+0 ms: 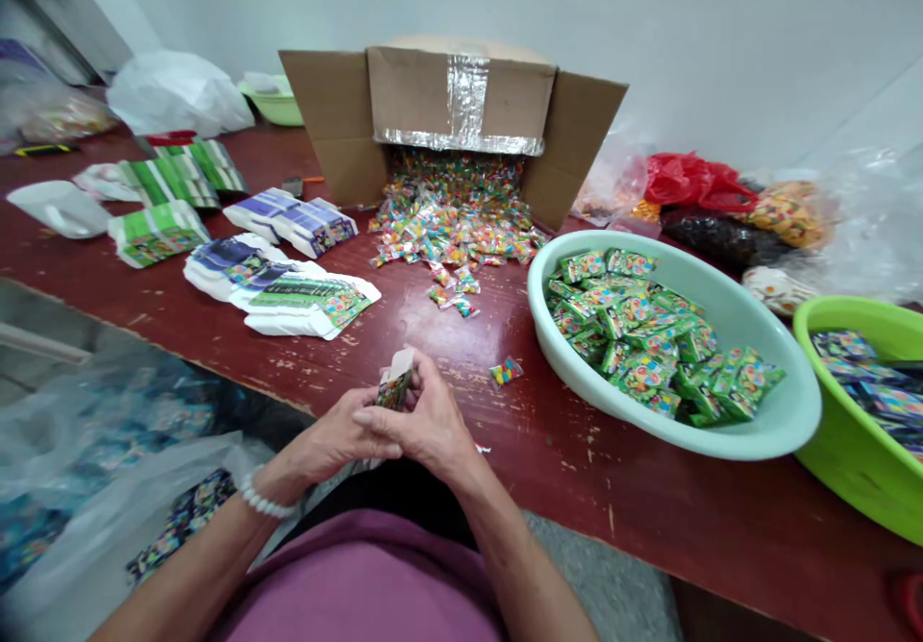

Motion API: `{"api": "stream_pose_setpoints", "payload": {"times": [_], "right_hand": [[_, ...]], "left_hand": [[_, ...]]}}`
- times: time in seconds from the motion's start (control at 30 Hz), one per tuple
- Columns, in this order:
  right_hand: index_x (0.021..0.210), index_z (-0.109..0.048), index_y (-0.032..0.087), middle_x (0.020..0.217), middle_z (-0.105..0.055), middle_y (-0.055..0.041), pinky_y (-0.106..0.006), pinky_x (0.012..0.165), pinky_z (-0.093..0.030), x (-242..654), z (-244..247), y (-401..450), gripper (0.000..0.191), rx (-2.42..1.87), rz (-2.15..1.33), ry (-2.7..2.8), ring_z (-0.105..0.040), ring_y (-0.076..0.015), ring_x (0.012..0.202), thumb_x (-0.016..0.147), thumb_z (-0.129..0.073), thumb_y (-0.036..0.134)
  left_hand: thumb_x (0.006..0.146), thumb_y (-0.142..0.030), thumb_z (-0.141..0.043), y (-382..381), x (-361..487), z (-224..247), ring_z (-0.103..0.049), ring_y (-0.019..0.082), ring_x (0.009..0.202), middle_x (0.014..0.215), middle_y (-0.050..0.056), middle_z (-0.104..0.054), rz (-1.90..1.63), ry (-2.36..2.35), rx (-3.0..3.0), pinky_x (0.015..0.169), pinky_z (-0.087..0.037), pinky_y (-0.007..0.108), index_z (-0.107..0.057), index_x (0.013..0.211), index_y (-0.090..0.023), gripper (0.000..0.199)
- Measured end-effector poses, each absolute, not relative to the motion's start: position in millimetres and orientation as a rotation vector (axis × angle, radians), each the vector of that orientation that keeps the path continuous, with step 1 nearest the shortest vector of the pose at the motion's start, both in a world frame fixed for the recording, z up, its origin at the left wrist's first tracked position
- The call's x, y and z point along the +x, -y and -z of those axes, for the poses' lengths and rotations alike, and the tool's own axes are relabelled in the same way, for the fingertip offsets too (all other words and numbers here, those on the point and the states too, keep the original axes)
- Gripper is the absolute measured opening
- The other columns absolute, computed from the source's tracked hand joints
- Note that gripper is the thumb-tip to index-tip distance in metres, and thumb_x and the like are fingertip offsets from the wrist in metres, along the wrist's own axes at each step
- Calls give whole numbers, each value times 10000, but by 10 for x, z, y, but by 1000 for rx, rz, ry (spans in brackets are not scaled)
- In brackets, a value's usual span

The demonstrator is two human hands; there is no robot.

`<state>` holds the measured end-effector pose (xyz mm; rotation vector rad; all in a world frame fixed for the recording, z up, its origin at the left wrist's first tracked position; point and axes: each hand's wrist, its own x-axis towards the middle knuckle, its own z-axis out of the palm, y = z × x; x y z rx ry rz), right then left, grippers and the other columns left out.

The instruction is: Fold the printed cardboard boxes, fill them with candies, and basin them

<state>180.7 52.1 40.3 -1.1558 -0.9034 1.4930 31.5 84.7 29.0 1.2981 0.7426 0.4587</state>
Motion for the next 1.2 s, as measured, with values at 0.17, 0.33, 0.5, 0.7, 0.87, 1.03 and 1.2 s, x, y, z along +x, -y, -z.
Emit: {"api": "stream_pose_setpoints", "payload": {"times": [0.17, 0.33, 0.5, 0.7, 0.87, 1.03, 1.2], "right_hand": [[1192, -551, 218, 1114, -689, -53, -348, 873, -565, 1791, -341, -489, 674, -1130, -1446, 927, -700, -191, 929, 600, -871, 253], [1271, -506, 223, 1163, -692, -78, -396, 928, -558, 1783, -324, -485, 763, -1159, -1460, 899, -706, -222, 983, 606, -876, 290], [1372, -415, 248, 1332, -576, -121, -410, 946, -553, 1778, -308, -469, 812, -1220, -1211, 998, -639, -238, 1123, 684, -840, 325], [1065, -634, 226, 1115, -624, -94, -432, 933, -500, 1884, -409, -392, 283, -1366, -319, 1647, -580, -260, 1054, 809, -750, 270], [959, -619, 220, 985, -649, -50, -327, 804, -495, 1952, -494, -412, 172, -1380, -468, 1911, -608, -208, 895, 822, -724, 206], [881, -616, 211, 852, -620, 0, -252, 664, -436, 2077, -518, -427, 122, -1342, -665, 1998, -566, -140, 703, 814, -697, 148], [880, -604, 206, 873, -643, 0, -226, 650, -427, 2174, -482, -398, 121, -1171, -798, 1965, -557, -116, 687, 827, -618, 97]], "left_hand": [[612, -217, -869, -816, 357, -318, -669, 220, 870, 949, 60, -745, -474, -772, 1254, 795, -531, 318, -733, 1017, -127, 437], [582, -184, -873, -779, 406, -338, -644, 176, 729, 822, 34, -723, -474, -793, 1131, 680, -524, 275, -735, 908, -116, 361], [695, -310, -842, -766, 340, -265, -663, 209, 838, 930, 71, -733, -482, -732, 1047, 787, -530, 324, -727, 1063, -146, 419], [776, -290, -720, -761, 187, -189, -624, 232, 975, 1041, 55, -720, -486, -923, 1249, 899, -487, 343, -697, 1127, -185, 367], [780, -189, -592, -764, 226, -305, -586, 189, 843, 824, 8, -676, -341, -960, 1523, 798, -484, 288, -694, 837, -175, 118], [783, -238, -615, -747, 284, -343, -559, 148, 726, 765, -7, -606, -252, -780, 1366, 646, -487, 244, -654, 953, -168, 188], [786, -332, -699, -777, 251, -298, -537, 144, 793, 935, 20, -599, -257, -735, 1393, 661, -491, 238, -616, 1128, -161, 392]]}}
